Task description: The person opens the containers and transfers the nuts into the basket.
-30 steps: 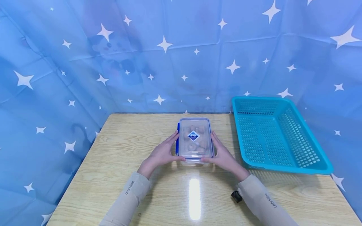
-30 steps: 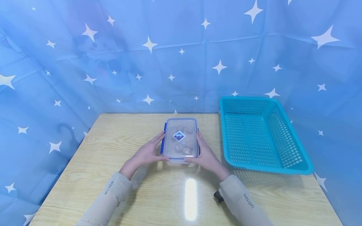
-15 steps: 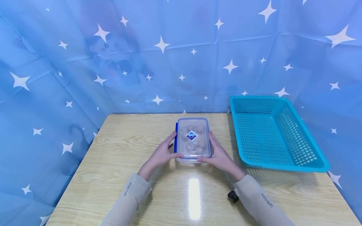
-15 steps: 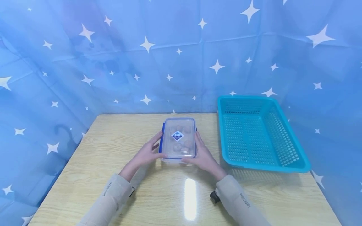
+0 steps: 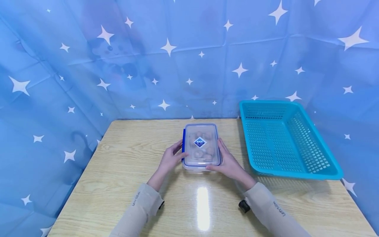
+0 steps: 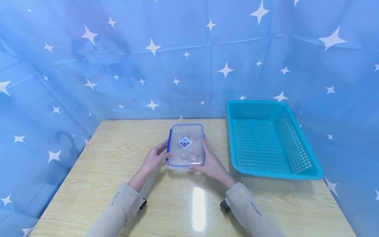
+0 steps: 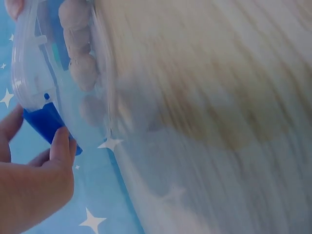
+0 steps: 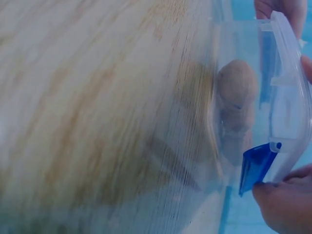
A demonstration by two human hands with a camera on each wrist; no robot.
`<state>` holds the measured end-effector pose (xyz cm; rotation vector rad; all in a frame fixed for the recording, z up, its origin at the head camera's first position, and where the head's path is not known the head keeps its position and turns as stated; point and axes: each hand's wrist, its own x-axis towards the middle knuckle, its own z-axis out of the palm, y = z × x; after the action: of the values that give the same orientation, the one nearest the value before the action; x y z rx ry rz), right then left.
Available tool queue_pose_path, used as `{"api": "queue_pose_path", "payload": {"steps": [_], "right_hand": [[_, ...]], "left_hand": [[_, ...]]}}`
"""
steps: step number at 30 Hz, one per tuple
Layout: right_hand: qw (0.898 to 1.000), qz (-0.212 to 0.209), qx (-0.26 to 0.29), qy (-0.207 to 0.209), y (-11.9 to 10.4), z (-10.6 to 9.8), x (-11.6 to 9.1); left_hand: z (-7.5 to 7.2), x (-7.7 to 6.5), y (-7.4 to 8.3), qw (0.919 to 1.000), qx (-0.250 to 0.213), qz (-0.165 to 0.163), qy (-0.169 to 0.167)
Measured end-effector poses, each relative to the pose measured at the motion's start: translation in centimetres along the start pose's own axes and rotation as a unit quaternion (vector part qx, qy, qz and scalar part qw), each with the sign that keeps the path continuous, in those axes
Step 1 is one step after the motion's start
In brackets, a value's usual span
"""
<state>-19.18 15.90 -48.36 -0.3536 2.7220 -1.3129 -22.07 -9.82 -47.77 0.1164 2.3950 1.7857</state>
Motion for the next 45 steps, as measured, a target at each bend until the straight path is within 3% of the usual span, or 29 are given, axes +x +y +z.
{"api": "queue_pose_path", "payload": {"steps": [5,12,23,31,39,45], "right_hand": [[1.0,0.003,0.003,-0.002,0.0,0.2,0.0],[1.0,0.002,0.0,-0.001,0.1,0.1,0.0],[1.0,-0.002,0.004,-0.003,0.1,0.4,0.0],[1.0,-0.004,0.018,-0.002,0.0,0.2,0.0],[1.0,-0.007,0.016,-0.008,0.1,0.4,0.2],[1.0,-0.002,0.013,-0.005,0.1,0.3,0.1]], "left_hand": [[0.3,0.3,-0.4,0.999,-0.035,-0.002,0.028],[0.6,0.3,-0.7,0.9891,-0.13,-0.061,0.034],[0.4,0.4,-0.5,0.9766,-0.181,-0.108,0.044],[0.5,0.8,0.1,0.9804,-0.16,-0.106,0.045],[-0.3,1.0,-1.2,0.9826,-0.085,-0.163,0.026],[-0.9,1.3,-0.8,0.9891,-0.074,-0.125,-0.022]]}}
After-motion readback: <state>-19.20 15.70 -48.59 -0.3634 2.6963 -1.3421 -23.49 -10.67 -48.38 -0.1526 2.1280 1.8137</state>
